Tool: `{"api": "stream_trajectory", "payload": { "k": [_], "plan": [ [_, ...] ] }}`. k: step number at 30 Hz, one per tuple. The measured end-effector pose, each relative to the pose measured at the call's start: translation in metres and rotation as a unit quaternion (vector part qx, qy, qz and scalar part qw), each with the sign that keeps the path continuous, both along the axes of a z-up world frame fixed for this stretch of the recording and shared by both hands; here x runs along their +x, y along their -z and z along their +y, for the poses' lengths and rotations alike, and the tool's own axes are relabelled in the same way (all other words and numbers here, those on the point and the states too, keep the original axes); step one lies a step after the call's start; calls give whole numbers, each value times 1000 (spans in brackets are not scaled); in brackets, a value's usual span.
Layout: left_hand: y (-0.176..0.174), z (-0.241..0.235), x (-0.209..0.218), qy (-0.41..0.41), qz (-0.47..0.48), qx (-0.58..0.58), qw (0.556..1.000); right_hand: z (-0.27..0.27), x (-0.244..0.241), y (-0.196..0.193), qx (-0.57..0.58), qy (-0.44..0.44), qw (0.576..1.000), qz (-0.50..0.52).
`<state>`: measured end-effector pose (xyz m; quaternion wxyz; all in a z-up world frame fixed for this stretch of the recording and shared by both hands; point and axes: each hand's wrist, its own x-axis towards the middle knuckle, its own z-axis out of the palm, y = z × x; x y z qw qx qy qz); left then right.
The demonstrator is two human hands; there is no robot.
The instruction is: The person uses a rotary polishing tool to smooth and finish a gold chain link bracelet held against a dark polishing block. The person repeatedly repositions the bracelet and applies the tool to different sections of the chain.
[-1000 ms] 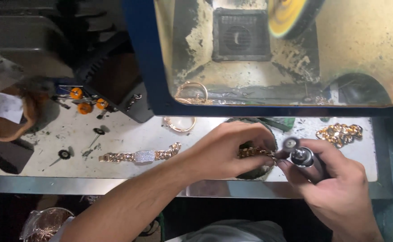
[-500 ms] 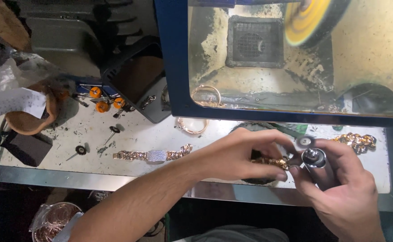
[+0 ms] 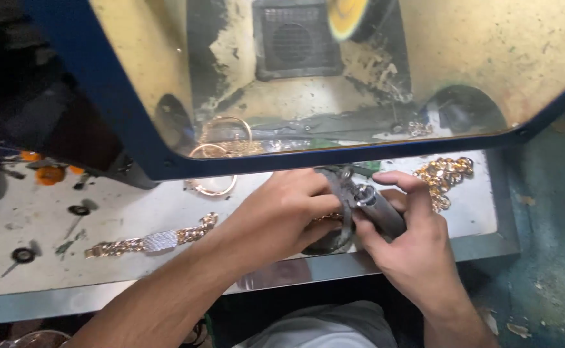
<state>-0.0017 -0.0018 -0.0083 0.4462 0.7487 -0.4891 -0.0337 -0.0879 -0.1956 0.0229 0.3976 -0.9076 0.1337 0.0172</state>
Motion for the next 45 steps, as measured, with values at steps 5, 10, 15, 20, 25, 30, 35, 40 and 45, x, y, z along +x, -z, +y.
{"api": "stream_trajectory", "payload": {
  "k": [5,10,15,20,25,30,35,40,45],
  "plan": [
    [-5,2,-3,-44,-48,70,995,-18,-5,11,-41,-15,993,-113],
    [-7,0,-2,-52,-39,76,995,-31,-3,12,-117,-40,978,-169],
    [-7,1,-2,-38,-44,69,996,-37,1,5,-234,-43,968,-77],
    [-6,-1,-2,-45,-53,80,994,-41,9,1,-289,-49,955,-51],
    [-6,-2,-3,-55,-72,81,993,-45,5,5,-269,-88,950,-129],
    [-7,-3,-4,-61,-68,102,991,-57,0,7,-289,-126,933,-173],
    [-5,-1,-2,-49,-21,70,996,-54,-11,15,-244,-190,919,-242],
    [0,-2,-4,-54,0,69,996,-59,-3,31,-216,-247,896,-299],
    [2,-6,-7,-77,4,85,993,-63,3,38,-166,-274,908,-271]
  ]
}}
